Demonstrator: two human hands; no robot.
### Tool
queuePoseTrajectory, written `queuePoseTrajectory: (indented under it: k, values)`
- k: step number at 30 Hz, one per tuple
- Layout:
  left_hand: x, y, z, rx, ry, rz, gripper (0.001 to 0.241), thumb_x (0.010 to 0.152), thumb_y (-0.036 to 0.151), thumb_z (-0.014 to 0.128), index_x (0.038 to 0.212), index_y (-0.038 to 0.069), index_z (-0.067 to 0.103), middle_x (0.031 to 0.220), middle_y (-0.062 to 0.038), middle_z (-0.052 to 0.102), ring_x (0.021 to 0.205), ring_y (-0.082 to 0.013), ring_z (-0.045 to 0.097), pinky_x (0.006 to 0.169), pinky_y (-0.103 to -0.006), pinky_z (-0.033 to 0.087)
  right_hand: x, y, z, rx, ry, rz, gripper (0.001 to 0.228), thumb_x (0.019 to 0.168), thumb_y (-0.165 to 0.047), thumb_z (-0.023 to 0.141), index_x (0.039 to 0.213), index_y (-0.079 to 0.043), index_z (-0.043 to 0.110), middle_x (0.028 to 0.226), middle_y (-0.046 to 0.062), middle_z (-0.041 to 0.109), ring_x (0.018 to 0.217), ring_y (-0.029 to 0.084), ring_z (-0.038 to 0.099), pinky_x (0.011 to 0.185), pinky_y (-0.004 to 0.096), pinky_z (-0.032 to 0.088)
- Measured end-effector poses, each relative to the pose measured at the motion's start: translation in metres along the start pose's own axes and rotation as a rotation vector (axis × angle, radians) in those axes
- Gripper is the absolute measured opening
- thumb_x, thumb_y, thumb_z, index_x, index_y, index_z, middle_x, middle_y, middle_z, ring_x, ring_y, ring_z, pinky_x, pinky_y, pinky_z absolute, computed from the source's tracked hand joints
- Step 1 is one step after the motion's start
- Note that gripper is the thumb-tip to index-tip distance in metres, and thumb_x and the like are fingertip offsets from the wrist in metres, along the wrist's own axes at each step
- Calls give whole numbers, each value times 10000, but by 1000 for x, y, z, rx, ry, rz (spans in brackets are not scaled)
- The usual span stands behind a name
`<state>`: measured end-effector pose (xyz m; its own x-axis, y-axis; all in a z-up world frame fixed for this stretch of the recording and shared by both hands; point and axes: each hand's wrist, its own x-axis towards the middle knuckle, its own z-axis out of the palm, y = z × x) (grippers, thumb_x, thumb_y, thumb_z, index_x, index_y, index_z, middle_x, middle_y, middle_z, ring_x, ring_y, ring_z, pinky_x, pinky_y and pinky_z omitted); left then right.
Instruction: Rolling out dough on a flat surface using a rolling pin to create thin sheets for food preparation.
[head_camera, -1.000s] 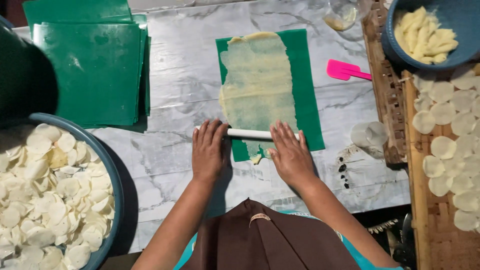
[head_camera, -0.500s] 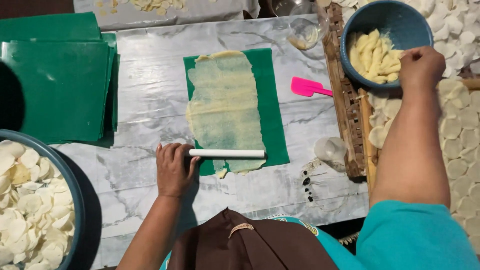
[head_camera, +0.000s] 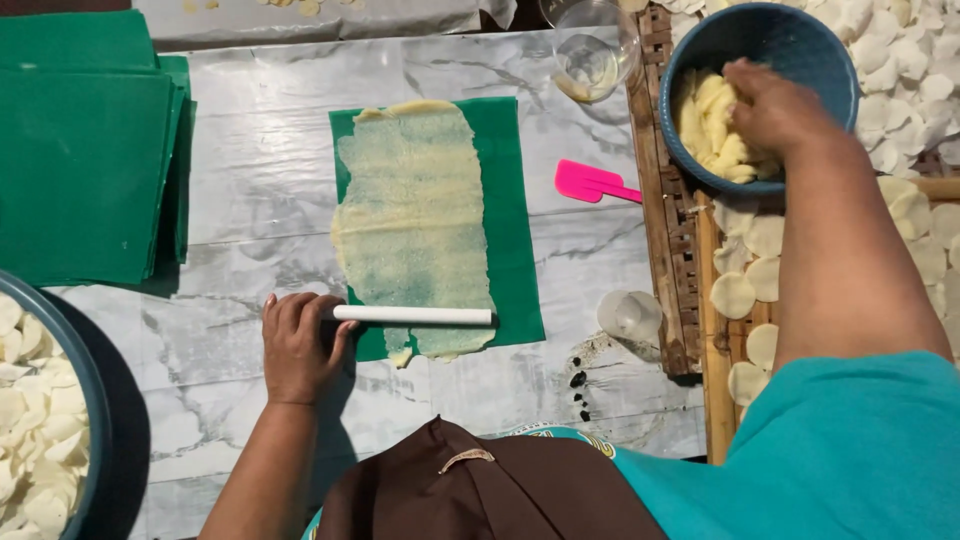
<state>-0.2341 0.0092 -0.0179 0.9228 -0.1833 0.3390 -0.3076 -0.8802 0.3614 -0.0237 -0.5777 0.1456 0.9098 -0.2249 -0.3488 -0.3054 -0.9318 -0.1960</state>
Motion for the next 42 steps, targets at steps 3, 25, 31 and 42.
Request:
queuePoseTrajectory:
  k: [3,25,31,42]
  values:
    - [3,2,-1,3,23,-2,349,942,374,707,1198,139,672,1160,-89,617,1146,-303,586,1193,-593,338,32,29,18,-145,110,-193,484,999,-138,604,1480,-136,550,1534,101,447,1403,372,385,1141,542,194]
    - [3,5,-4,11,10,-37,346,945,383,706,1191,141,675,1163,-84,617,1129,-288,596,1200,-591,348,67,121,4,-506,-171,42,562,920,-296,811,1452,-198,660,1412,147,683,1138,418,711,879,531,573]
    - [4,5,-5,16,21,-7,324,965,390,693,1168,139,676,1134,-83,609,1101,-281,593,1178,-579,357,27,85,19,-728,24,31,576,868,-549,748,1351,-238,713,1367,160,657,1236,366,603,936,488,440]
    - [1,3,-2,21,32,-6,343,972,399,673,1194,137,675,1160,-86,615,1126,-296,593,1182,-568,359,19,91,18,-623,31,-68,513,873,-502,752,1282,-192,732,1262,171,721,1200,383,589,999,487,335]
